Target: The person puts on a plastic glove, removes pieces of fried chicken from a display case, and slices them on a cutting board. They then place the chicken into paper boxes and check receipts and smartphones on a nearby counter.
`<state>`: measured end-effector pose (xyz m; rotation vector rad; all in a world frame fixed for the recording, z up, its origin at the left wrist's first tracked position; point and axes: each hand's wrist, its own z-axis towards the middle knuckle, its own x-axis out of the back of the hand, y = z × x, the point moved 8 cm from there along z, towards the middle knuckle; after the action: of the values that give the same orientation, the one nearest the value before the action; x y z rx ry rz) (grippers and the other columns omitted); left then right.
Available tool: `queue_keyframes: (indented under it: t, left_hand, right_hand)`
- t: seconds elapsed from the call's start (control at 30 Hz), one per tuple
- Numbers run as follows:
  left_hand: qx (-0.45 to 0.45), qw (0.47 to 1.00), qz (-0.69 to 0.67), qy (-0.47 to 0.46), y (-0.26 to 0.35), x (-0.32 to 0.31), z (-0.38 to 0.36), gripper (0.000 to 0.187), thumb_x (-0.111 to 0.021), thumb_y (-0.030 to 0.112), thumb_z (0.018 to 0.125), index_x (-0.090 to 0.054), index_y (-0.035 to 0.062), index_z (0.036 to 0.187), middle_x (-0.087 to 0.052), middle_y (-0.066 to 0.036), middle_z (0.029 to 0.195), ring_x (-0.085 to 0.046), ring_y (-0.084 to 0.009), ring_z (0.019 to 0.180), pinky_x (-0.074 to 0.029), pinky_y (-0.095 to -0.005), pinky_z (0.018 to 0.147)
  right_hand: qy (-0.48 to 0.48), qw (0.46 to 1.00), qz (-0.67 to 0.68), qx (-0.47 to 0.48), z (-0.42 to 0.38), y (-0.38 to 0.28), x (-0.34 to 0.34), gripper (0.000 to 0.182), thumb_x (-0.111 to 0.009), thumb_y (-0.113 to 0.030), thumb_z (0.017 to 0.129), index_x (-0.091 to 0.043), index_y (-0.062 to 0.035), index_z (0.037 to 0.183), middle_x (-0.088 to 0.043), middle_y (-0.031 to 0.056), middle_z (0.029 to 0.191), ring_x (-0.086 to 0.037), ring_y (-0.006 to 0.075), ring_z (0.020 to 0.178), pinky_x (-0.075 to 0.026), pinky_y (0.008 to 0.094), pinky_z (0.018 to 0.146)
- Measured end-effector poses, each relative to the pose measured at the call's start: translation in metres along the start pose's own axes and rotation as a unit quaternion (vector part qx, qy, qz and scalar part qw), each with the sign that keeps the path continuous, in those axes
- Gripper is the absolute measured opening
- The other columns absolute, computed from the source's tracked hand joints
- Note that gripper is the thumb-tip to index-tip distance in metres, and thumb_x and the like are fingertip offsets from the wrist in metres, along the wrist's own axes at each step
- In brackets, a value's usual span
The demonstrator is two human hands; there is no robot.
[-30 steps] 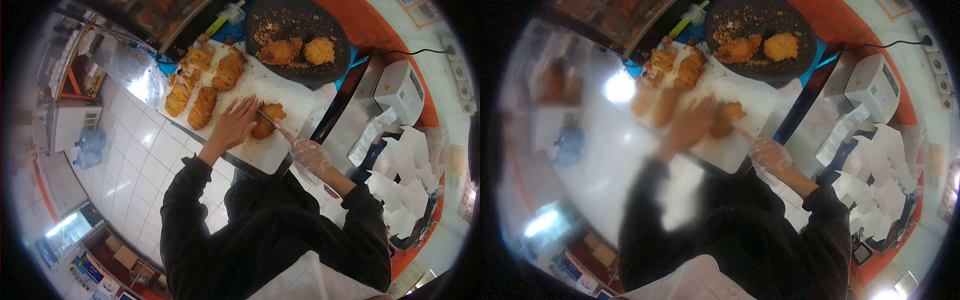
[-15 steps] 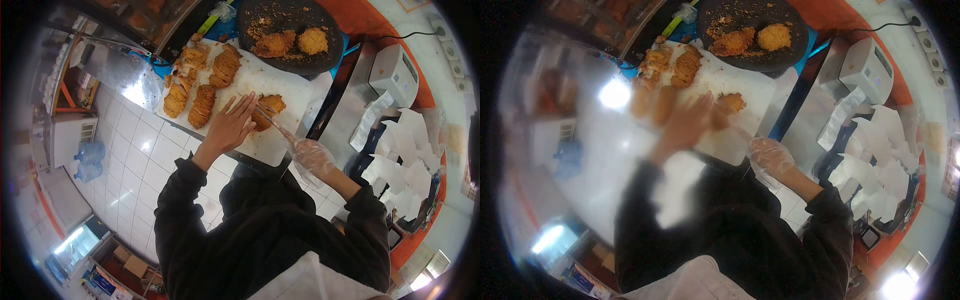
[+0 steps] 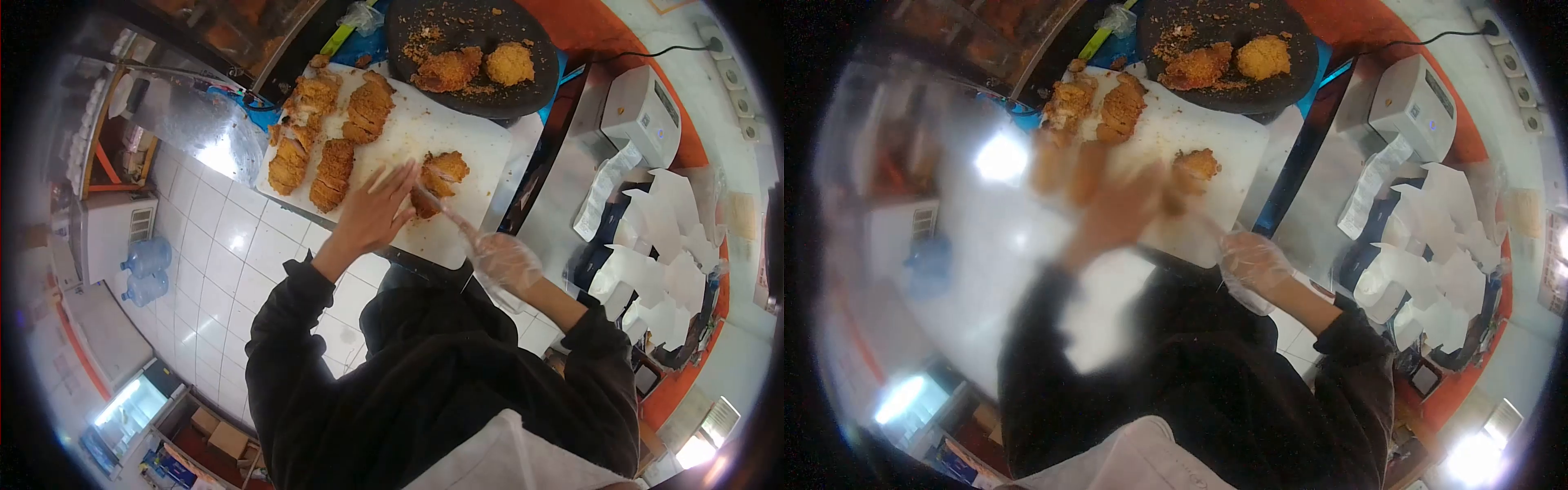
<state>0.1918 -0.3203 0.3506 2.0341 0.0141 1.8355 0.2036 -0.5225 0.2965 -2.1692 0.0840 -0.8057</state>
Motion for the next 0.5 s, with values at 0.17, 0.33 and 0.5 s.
queue_keyframes:
  t: [0.17,0.33,0.5]
  left_hand:
    - [0.017,0.999,0.046,-0.014,-0.023,-0.043,-0.001,0.064,-0.039,0.036,0.096,-0.021,0.0018,0.147,-0.027,-0.011,0.152,-0.027,-0.0224,0.14,-0.02,-0.0386,0.115]
    - [0.016,0.999,0.039,-0.013,-0.017,-0.001,0.013,0.064,-0.04,0.035,0.096,-0.021,0.0019,0.147,-0.027,-0.012,0.152,-0.028,-0.023,0.139,-0.021,-0.0387,0.115]
    - [-0.031,0.996,0.019,0.083,-0.008,-0.031,0.053,0.062,-0.039,0.034,0.096,-0.022,0.0015,0.147,-0.029,-0.012,0.151,-0.03,-0.0236,0.138,-0.023,-0.0386,0.114]
  right_hand:
    - [-0.068,0.97,-0.216,0.088,0.02,0.053,-0.059,0.021,-0.044,-0.008,0.089,-0.054,-0.0008,0.106,-0.058,0.0079,0.091,-0.058,0.0204,0.082,-0.049,0.032,0.078]
    - [-0.111,0.93,-0.349,0.038,0.004,-0.029,0.005,0.045,-0.044,-0.008,0.089,-0.041,-0.0014,0.133,-0.06,0.0116,0.085,-0.061,0.0229,0.078,-0.051,0.0382,0.07]
    - [-0.112,0.939,-0.324,-0.019,0.025,-0.039,0.068,0.067,-0.046,-0.006,0.089,-0.016,-0.0098,0.149,-0.059,0.0128,0.077,-0.061,0.0252,0.067,-0.052,0.0397,0.059]
